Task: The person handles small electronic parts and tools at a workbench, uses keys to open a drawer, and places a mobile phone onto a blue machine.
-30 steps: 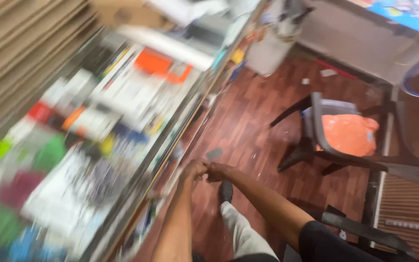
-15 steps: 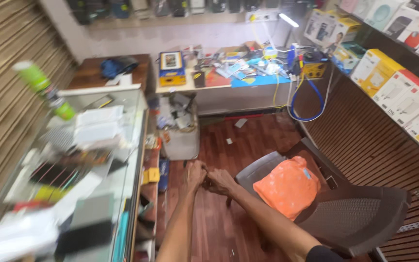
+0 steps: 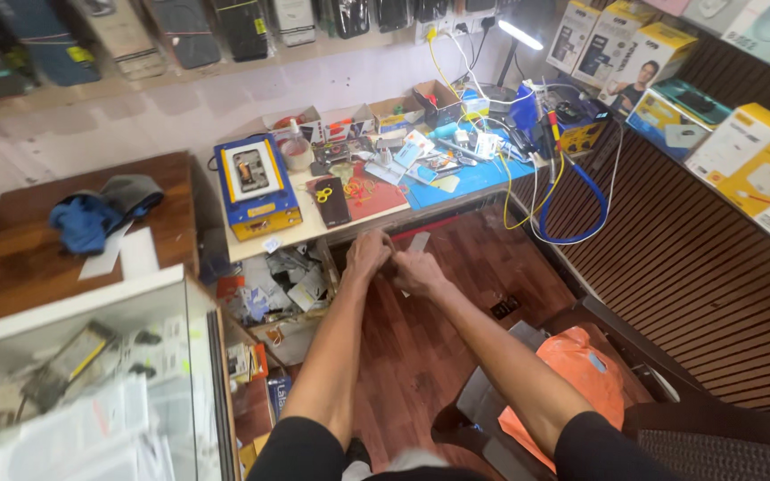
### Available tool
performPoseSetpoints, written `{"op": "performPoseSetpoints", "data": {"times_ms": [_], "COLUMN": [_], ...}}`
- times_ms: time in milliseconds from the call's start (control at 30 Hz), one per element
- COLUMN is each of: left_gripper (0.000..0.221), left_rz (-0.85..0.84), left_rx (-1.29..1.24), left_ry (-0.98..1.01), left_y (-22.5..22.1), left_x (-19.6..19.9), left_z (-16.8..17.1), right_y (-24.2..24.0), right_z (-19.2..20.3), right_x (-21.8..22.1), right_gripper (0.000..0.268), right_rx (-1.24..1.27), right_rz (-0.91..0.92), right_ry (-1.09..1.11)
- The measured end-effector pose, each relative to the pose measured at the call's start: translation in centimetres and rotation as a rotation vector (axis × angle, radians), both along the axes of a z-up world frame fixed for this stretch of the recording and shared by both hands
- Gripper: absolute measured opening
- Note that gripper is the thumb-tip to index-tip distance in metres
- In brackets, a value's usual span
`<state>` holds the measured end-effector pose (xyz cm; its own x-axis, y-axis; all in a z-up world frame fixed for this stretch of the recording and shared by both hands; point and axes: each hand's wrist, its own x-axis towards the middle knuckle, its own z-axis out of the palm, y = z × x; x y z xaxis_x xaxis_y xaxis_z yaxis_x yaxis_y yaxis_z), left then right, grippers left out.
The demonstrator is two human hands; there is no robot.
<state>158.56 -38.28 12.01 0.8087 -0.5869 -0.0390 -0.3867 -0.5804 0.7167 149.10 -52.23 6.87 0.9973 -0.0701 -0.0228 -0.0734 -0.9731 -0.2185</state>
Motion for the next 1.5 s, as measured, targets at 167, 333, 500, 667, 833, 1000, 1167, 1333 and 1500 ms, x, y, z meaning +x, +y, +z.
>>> {"op": "performPoseSetpoints", "data": {"times_ms": [167, 333, 500, 667, 833, 1000, 1167, 1333, 1500], "left_gripper": [0.022, 0.017, 0.018, 0.015, 0.015, 0.023, 0.032, 0.014, 0.01], "left_rz": [-0.046, -0.126, 0.004, 0.059, 0.254, 0.249, 0.228, 0.203, 0.227], "left_rx": [0.04, -0.239, -0.157, -0.11, 0.06, 0.004, 0.1, 0.202, 0.191], "left_ry": [0.115, -0.009, 0.194, -0.108, -0.182, -0.521, -0.566, -0.534, -0.459], "left_y": [-7.4, -14.5, -21.4, -26.3, -27.9, -30.1, -32.1, -32.3, -31.7], "left_x": [10.9, 21.5, 33.0, 42.3, 46.6, 48.8, 50.0, 52.2, 52.6], "left_z": [-2.4, -7.9, -11.7, -15.6, -16.1, -15.1, -15.4, -18.6, -18.7], "right_y": [-4.4, -11.2, -18.8, -26.0, -34.1, -38.5, -38.8, -38.5, -37.6], "right_z": [2.1, -0.8, -2.1, -3.0, -8.9, -14.8, -11.1, -8.2, -10.2], "right_x": [8.9, 18.5, 29.9, 39.9, 45.9, 49.3, 50.9, 53.0, 53.9], "right_gripper": [0.03, 0.026, 0.015, 0.018, 0.025, 0.048, 0.052, 0.017, 0.014], "right_rx": [0.07, 0.108, 0.215, 0.276, 0.402, 0.238, 0.369, 0.369, 0.397], "right_rz": [-0.084, -0.111, -0.063, -0.08, -0.085, -0.237, -0.267, -0.23, -0.175], "right_ry": [-0.044, -0.15, -0.12, -0.01, -0.147, -0.318, -0.233, -0.245, -0.264]}}
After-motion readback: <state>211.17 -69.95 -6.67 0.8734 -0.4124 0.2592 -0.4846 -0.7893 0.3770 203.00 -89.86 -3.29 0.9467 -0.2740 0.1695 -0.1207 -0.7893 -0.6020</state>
